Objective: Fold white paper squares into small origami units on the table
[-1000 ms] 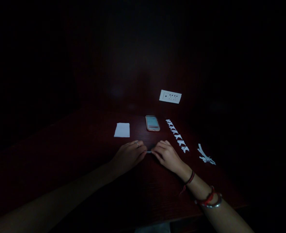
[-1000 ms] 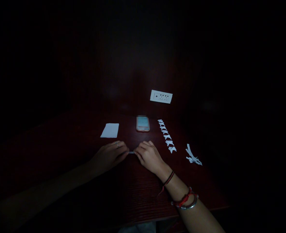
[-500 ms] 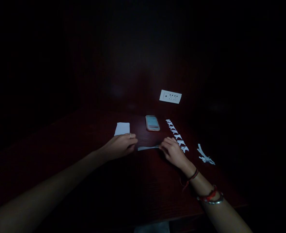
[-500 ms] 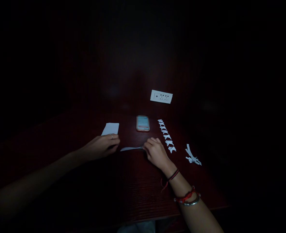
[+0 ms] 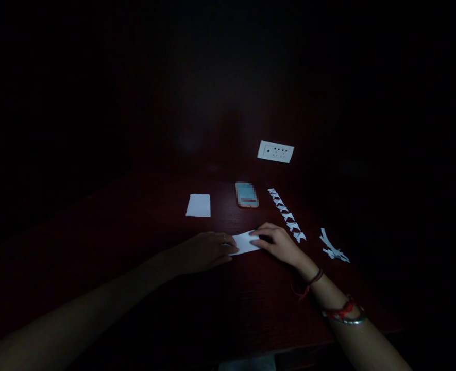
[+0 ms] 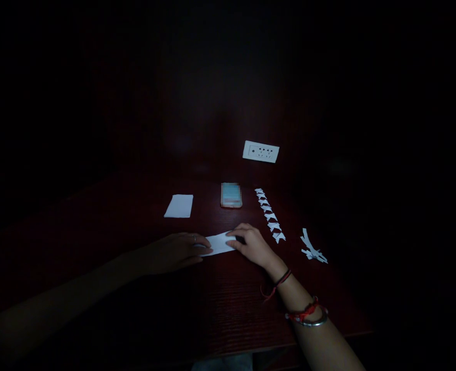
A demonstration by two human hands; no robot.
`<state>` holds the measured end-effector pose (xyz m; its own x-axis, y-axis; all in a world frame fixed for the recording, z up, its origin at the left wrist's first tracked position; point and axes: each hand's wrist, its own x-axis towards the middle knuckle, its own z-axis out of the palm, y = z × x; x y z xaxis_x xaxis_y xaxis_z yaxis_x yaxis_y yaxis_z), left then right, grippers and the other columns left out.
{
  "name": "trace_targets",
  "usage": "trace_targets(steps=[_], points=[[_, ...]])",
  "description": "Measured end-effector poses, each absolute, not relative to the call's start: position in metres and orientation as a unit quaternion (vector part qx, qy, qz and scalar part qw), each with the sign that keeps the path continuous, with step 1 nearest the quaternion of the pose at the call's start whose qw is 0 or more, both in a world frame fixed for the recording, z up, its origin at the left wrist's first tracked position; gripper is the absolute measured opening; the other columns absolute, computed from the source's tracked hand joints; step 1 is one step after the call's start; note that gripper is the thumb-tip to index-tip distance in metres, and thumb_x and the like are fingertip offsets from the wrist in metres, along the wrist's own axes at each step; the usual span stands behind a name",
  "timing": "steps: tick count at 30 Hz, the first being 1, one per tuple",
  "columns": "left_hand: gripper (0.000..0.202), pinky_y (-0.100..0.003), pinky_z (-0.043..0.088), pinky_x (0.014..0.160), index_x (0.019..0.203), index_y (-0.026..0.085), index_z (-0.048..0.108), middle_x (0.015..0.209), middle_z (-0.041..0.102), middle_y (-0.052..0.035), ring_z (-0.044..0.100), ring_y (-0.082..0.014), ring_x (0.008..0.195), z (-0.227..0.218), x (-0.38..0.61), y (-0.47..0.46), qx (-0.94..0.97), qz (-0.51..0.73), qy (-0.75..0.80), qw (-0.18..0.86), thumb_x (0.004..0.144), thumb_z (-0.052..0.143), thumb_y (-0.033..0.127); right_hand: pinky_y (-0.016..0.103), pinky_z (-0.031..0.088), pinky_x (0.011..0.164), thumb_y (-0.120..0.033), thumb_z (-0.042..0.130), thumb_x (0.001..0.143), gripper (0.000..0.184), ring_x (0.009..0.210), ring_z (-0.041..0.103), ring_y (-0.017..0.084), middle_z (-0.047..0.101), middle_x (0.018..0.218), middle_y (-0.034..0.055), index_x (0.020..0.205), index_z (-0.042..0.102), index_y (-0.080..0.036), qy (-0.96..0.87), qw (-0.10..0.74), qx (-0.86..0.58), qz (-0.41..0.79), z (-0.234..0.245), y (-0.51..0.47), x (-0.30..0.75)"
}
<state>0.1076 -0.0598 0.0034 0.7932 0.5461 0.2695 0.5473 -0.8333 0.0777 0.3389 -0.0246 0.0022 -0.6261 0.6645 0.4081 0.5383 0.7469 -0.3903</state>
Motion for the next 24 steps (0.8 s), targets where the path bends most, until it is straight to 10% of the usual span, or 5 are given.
trace_targets(steps=[12,24], points=[[0.024,-0.032,0.033,0.083,0.1,0.021,0.05,0.111,0.048,-0.0039,0.043,-0.0155,0.1,-0.011,0.114,-0.053,-0.937,-0.173,-0.302,-0.02,0.083,0.035,0.014,0.022,0.041,0.062,-0.014,0.05,0.069,0.02,0.063,0.053,0.01,0.058,0.07,-0.0003,0.088,0.055,-0.016,-0.834,0.35,-0.405,0.135,-0.006,-0.023,0.322],[0.032,-0.029,0.034,0.084,0.11,0.023,0.044,0.119,0.038,-0.005,0.04,-0.0158,0.104,-0.006,0.116,-0.052,-0.938,-0.169,-0.304,-0.01,0.081,0.036,0.012,0.024,0.039,0.071,-0.012,0.045,0.077,0.02,0.076,0.05,0.012,0.058,0.08,0.003,0.085,0.061,-0.02,-0.935,0.232,-0.268,0.019,-0.008,-0.025,0.326]])
